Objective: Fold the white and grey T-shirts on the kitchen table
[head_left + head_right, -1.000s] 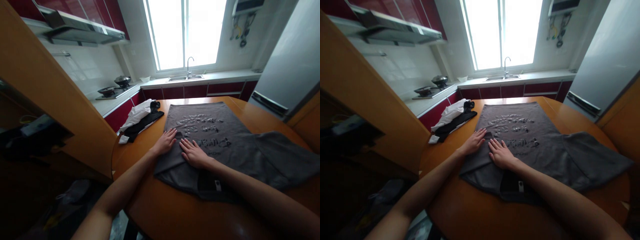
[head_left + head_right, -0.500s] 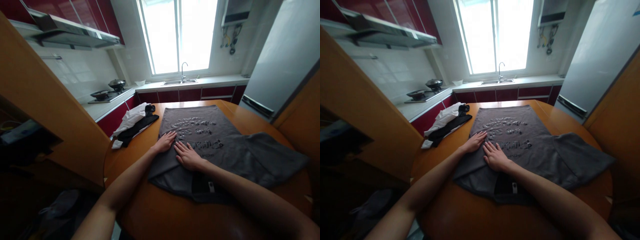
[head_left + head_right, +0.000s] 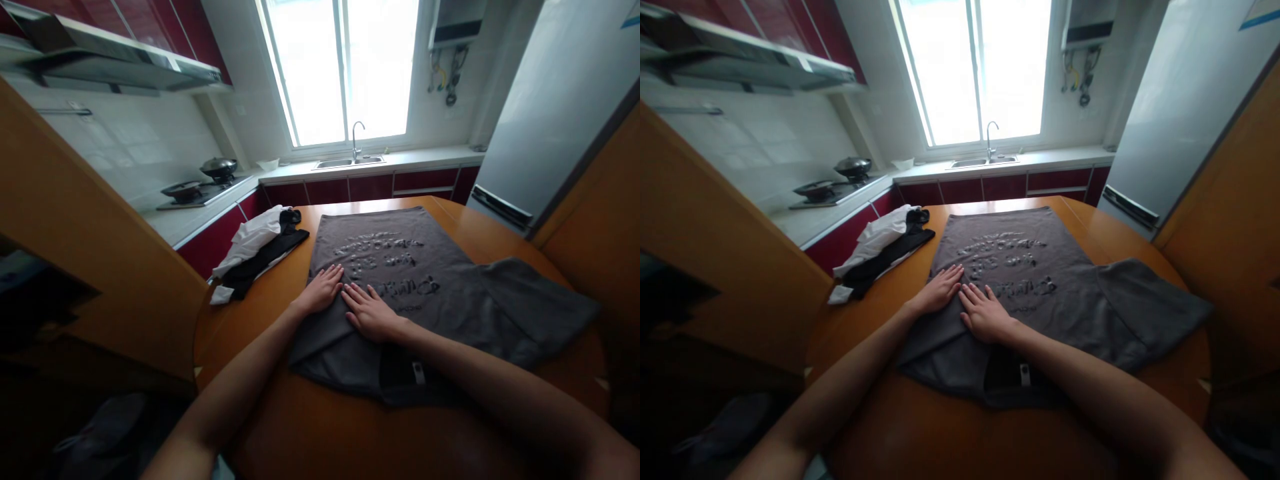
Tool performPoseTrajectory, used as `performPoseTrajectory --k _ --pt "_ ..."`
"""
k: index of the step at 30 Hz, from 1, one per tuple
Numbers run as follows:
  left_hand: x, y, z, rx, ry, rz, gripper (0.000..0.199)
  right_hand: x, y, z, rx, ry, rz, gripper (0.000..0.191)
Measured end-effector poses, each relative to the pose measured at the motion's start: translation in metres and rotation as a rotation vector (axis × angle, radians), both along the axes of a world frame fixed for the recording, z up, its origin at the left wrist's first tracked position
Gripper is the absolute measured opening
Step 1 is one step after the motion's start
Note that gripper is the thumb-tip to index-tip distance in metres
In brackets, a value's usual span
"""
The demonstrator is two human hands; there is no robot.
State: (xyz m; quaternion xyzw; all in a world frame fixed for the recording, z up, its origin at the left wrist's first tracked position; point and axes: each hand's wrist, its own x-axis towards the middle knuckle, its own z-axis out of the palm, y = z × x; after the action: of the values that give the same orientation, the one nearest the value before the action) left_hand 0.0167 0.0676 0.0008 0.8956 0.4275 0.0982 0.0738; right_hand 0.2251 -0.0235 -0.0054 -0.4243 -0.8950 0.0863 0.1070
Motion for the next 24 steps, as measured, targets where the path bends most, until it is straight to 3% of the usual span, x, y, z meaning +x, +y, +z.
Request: performPoseTrajectory --k 6,24 --pt "0.0007 -0.0014 -0.001 -0.045 0.108 0.021 0.06 0.0005 0.0001 0.0013 -0.002 -0.004 -0.005 0.063" --pt "-0.001 0.0041 -0.0074 -0.007 0.056 0.018 0.058 0.0013 -0.0005 0.0093 -0.064 0.031 -0.005 0.063"
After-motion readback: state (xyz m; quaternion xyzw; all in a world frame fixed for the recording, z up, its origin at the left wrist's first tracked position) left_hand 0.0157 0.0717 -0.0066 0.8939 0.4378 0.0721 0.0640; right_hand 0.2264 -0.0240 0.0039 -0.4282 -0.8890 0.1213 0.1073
